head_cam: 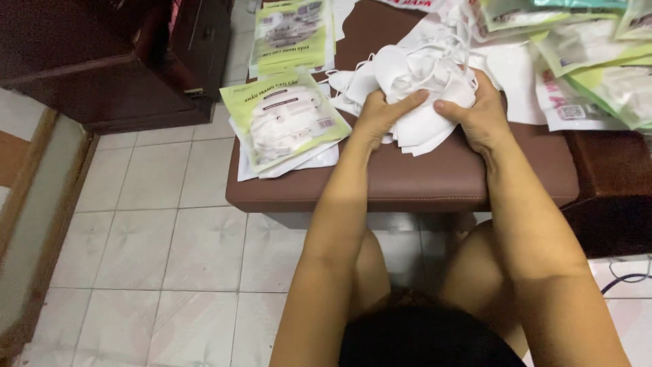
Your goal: Picking up, unfolding, and stacking white face masks from a pile on a bench.
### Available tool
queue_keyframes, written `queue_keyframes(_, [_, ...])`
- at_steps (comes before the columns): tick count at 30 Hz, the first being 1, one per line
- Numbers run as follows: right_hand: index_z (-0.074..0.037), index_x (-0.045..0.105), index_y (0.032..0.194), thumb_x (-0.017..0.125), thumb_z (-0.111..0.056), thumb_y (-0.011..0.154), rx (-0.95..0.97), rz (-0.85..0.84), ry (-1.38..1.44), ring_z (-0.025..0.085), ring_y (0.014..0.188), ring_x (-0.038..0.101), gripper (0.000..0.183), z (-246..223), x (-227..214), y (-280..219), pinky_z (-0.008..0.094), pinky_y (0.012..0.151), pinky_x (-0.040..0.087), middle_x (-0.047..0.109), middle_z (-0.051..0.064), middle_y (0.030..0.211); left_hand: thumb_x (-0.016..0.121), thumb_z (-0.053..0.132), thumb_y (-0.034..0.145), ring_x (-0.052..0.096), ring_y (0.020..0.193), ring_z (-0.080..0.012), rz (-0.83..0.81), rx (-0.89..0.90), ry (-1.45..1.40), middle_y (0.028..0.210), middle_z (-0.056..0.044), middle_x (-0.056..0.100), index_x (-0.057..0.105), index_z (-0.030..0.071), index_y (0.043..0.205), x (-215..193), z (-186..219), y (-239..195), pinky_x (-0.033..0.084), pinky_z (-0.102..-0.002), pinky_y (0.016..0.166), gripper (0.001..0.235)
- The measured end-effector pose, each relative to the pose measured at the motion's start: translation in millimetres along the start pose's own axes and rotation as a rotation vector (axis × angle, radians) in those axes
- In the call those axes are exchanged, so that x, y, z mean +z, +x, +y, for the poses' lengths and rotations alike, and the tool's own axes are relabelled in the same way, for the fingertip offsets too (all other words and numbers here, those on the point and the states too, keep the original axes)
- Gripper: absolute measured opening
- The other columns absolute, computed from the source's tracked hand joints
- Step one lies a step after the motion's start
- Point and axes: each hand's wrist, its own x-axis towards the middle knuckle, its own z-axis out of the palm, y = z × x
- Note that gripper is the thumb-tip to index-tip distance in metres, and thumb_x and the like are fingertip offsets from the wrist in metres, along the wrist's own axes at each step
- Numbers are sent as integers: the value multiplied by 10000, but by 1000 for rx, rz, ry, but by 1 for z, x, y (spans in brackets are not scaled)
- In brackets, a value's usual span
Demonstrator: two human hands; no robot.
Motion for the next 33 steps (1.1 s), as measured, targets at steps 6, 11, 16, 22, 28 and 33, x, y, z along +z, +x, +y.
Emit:
queue_keyframes(6, [-132,514,1416,849,-251,790,-106,-80,-372,188,1259,519,720,-36,20,-23,328,1060,428,581,75,1370,906,313,572,676,1172,-226,25,258,118,1237,-102,740,666,73,1274,-13,-3,-21,572,-360,993,779])
queue_keyframes(11, [-145,396,1539,810,-195,840,-78,-137,-10,203,1156,624,815,-38,14,-26,317,989,540,623,134,1316,883,180,604,732,1009,-242,279,142,-110,1145,-155,773,737,0,1157,-5,-8,-12,624,-383,861,600])
queue_keyframes(16, [-188,406,1584,765,-342,910,6,-157,270,149,845,646,779,-49,-3,-38,256,652,461,703,106,1150,854,87,660,705,1084,-323,221,83,-621,1219,-211,716,681,-60,1232,-4,12,-29,622,-477,905,615])
queue_keyframes(22, [-127,638,1339,830,-254,879,-27,-146,340,44,774,651,514,-54,-10,-44,158,625,512,731,11,1040,877,139,649,698,1110,-333,118,67,-630,1208,-195,721,681,-42,1253,0,-4,-24,604,-489,958,661])
queue_keyframes(28, [-120,491,1535,740,-102,955,-100,-156,197,142,830,653,632,-51,-13,-45,257,731,573,678,81,986,874,112,724,717,1072,-310,14,55,-713,1172,-186,736,703,-45,1198,-6,-23,-12,596,-453,977,528])
queue_keyframes(33, [-58,714,1165,702,-55,1005,-194,-108,-49,104,1018,686,160,-38,-14,-47,225,915,596,735,57,1117,875,130,705,691,1125,-332,3,35,-708,1225,-204,713,675,-65,1235,-7,-32,-14,571,-472,1020,599])
